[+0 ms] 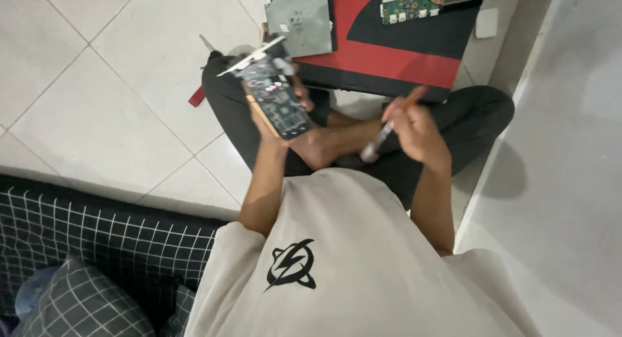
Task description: Cleaning dust from a graphics card and motherboard using a toothbrush.
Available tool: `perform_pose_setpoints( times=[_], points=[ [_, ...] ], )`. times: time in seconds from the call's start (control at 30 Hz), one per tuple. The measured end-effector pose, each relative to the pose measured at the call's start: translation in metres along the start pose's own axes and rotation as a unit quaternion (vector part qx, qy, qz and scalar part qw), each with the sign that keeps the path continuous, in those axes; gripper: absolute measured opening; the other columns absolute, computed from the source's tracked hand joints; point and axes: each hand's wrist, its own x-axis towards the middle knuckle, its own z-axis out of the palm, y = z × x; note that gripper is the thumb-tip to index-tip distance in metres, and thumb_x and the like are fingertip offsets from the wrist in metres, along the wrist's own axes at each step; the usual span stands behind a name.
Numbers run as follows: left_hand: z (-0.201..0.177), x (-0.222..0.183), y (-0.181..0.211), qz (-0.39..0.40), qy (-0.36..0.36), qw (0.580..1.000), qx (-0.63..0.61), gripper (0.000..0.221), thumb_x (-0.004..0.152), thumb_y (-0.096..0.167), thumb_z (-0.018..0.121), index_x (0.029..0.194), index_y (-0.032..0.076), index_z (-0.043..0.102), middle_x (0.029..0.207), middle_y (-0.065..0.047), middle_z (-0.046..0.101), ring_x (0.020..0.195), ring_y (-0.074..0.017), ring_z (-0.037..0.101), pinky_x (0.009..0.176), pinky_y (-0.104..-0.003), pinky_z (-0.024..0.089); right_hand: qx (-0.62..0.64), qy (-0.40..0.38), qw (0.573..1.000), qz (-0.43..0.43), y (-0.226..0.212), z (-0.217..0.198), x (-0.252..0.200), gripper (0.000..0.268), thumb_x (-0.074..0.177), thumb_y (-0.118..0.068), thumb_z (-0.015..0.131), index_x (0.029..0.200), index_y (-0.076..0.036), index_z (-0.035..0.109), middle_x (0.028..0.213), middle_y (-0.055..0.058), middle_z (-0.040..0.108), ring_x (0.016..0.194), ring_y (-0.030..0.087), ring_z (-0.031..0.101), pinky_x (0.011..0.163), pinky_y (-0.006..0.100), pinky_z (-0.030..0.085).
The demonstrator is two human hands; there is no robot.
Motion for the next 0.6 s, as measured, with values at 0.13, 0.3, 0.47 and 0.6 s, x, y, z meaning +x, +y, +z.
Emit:
perform_pose_setpoints(
  times=[0.13, 0.3, 0.47, 0.6],
  points=[
    [-0.021, 0.017, -0.029, -0.152, -0.019, 0.988, 0.018, 0.11, 0.051, 0.069, 0.066, 0.13, -0.005, 0.05, 0.097, -0.029, 0.054, 0.084, -0.0526, 0.063, 0.082, -0.06, 0.053, 0.114, 0.111, 0.983, -0.088, -0.02, -0.007, 0.003, 0.029, 0.11, -0.02, 0.045, 0.096, -0.002, 0.063, 0.064, 0.01, 0.057, 0.051, 0.013, 0.048, 0.046, 0.023, 0.037],
    [0.006, 0.014, -0.081, -0.162, 0.132, 0.978, -0.029, 0.093, 0.082, 0.09, 0.044, 0.116, 0.006, 0.064, 0.096, -0.026, 0.067, 0.082, -0.0428, 0.071, 0.07, -0.046, 0.059, 0.254, 0.216, 0.937, -0.105, -0.017, 0.012, -0.004, 0.025, 0.107, -0.019, 0.049, 0.098, 0.003, 0.057, 0.072, 0.011, 0.062, 0.06, 0.016, 0.066, 0.045, 0.02, 0.046],
    [0.015, -0.007, -0.091, -0.193, 0.213, 0.956, 0.049, 0.082, 0.086, 0.082, 0.054, 0.112, 0.006, 0.069, 0.099, -0.023, 0.074, 0.09, -0.0366, 0.076, 0.079, -0.046, 0.063, 0.255, 0.244, 0.927, -0.13, -0.033, 0.006, -0.004, 0.029, 0.108, -0.027, 0.053, 0.097, 0.0, 0.056, 0.065, 0.012, 0.059, 0.047, 0.014, 0.055, 0.041, 0.021, 0.037],
    [0.068, -0.015, -0.084, -0.201, 0.236, 0.948, 0.07, 0.075, 0.087, 0.077, 0.061, 0.108, 0.006, 0.073, 0.1, -0.02, 0.076, 0.093, -0.0376, 0.076, 0.085, -0.055, 0.064, 0.277, 0.26, 0.92, -0.095, -0.038, 0.019, -0.005, 0.031, 0.109, -0.029, 0.055, 0.093, -0.002, 0.055, 0.065, 0.012, 0.058, 0.05, 0.015, 0.057, 0.042, 0.021, 0.038]
  ],
)
